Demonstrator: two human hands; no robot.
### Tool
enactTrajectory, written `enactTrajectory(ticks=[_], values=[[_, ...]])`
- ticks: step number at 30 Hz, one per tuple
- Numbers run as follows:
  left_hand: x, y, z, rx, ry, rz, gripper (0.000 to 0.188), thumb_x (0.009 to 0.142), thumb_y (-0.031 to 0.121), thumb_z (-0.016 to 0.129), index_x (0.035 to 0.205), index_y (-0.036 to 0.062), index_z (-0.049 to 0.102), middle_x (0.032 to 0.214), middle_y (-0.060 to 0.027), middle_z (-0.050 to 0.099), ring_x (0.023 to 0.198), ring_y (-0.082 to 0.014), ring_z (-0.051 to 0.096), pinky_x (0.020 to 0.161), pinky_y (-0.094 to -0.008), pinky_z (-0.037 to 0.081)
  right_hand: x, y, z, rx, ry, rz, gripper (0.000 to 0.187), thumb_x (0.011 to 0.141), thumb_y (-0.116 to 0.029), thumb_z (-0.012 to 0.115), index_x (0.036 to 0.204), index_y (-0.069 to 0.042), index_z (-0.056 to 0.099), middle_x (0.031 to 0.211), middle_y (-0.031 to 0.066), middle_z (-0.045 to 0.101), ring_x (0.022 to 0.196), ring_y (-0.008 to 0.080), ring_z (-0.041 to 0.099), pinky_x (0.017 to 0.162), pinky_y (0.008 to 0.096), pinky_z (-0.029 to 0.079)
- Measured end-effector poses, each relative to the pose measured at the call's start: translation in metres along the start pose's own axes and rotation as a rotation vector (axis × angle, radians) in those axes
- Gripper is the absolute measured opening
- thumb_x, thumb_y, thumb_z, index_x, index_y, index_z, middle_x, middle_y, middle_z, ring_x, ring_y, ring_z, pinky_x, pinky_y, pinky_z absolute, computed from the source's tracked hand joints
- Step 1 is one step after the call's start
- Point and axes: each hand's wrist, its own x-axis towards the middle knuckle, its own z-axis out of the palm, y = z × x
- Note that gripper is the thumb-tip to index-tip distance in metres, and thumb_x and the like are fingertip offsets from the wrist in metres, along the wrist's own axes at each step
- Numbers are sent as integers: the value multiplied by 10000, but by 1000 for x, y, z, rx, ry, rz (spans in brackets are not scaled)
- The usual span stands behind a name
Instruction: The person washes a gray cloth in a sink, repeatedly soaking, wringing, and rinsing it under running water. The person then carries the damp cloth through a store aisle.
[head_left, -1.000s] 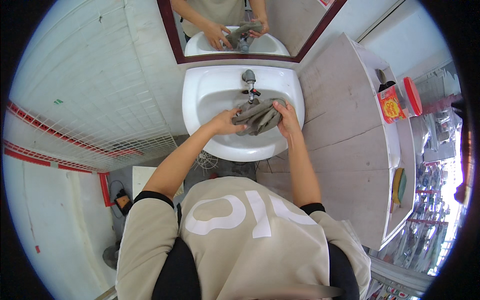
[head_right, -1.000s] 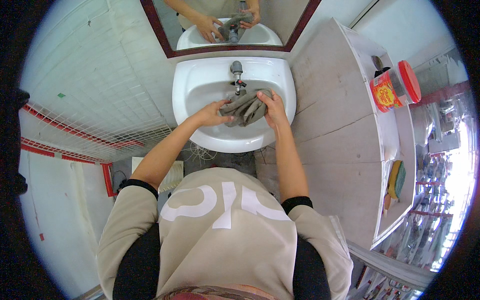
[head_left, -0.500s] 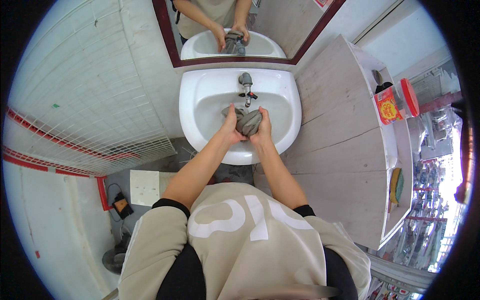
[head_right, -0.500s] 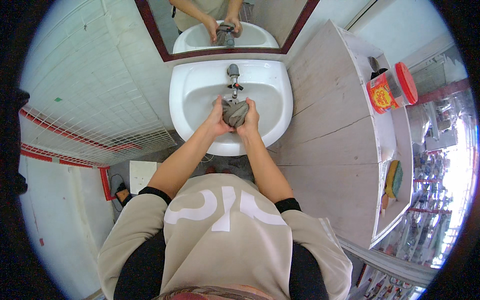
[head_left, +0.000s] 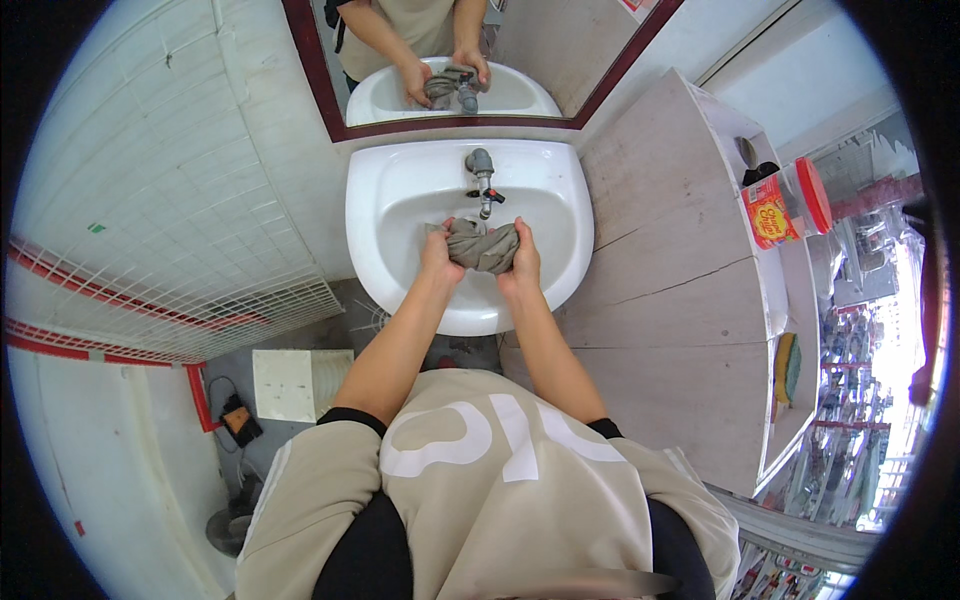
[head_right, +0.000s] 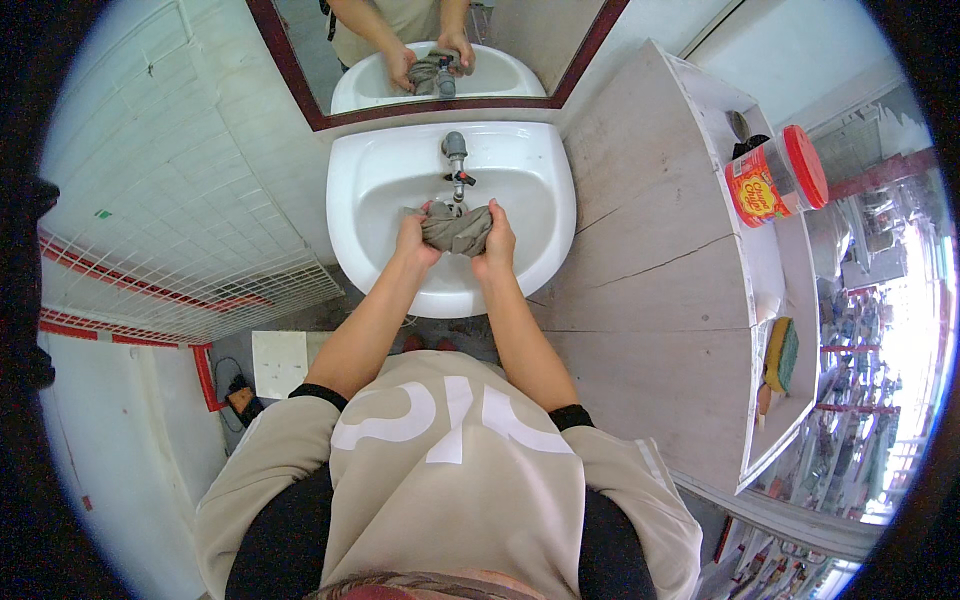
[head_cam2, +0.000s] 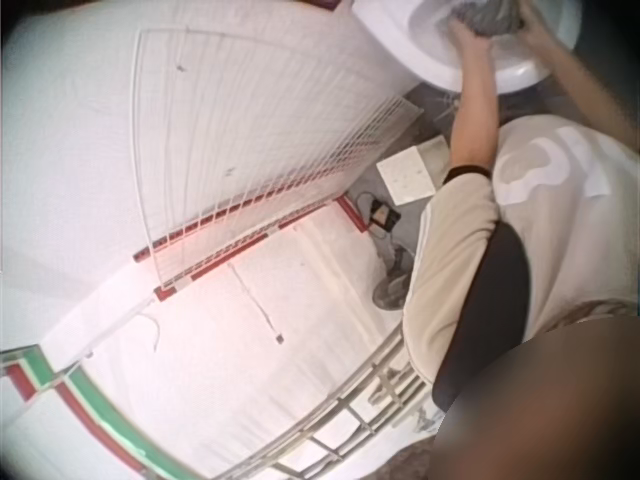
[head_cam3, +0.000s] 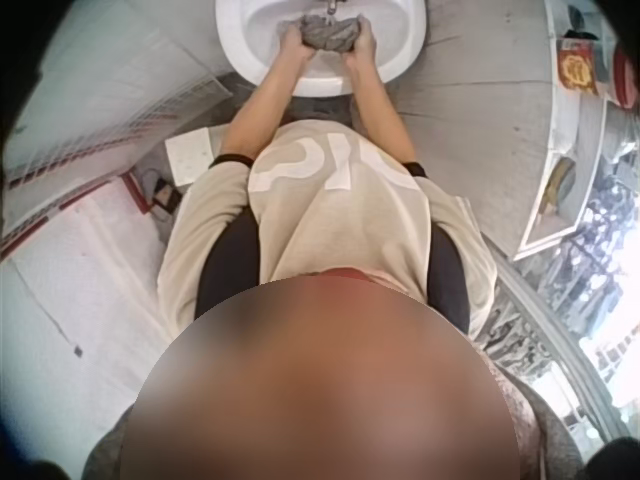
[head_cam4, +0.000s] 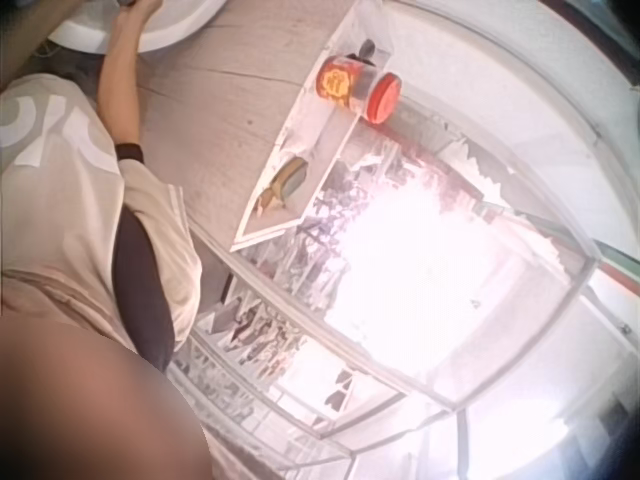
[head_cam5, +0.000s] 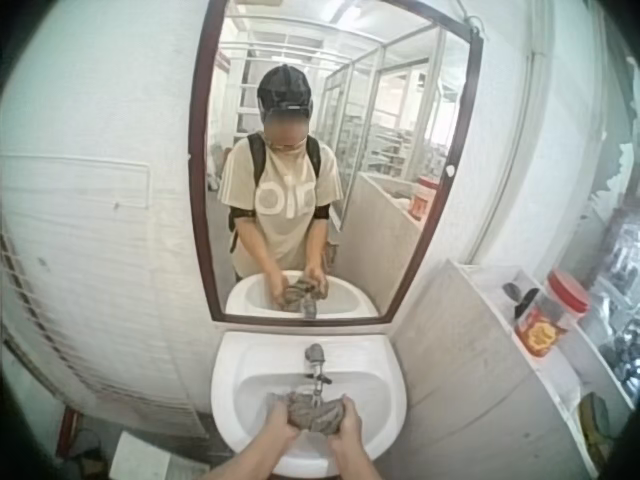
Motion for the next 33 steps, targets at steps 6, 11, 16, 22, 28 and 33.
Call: enactTrajectory(ticks=[6,11,16,22,28,33], values=[[-27,16,17,36,-71,-78,389,889,354,521,1077,14,531,1019,-142,600,979,-306,606,910,-467,479,3,9,3,-81,100,53,389,892,-387,622,1089,-61,542,980,65,571,931,225,602,838,401,506],[-35,2,22,272,25,100,262,841,140,655,1018,3,518,956,-122,602,859,-246,629,747,-423,542,9,11,7,-83,139,54,401,881,-343,651,1110,-35,531,992,87,567,926,221,593,788,399,524],[-28,2,14,406,44,212,244,835,44,654,1035,-10,525,912,-98,601,787,-219,617,676,-381,542,19,12,6,-160,180,24,452,852,-164,675,1217,-12,456,1042,134,549,890,237,597,764,393,543],[-27,1,24,191,18,262,259,890,252,650,835,26,536,795,-74,564,694,-191,573,616,-361,504,20,26,8,-225,182,-98,299,902,-72,570,1198,-66,528,969,99,577,855,195,592,731,361,532],[-26,3,43,281,207,314,523,925,550,480,666,98,434,657,-38,436,589,-170,472,527,-354,460,34,33,5,-201,153,-22,269,918,-63,541,1182,-15,534,985,110,585,857,215,598,735,366,535],[-20,2,44,264,187,408,565,936,563,437,595,115,402,578,-15,408,544,-146,417,514,-307,361,39,38,10,-210,183,25,231,921,-67,518,1132,21,547,972,130,595,857,242,608,732,378,537]])
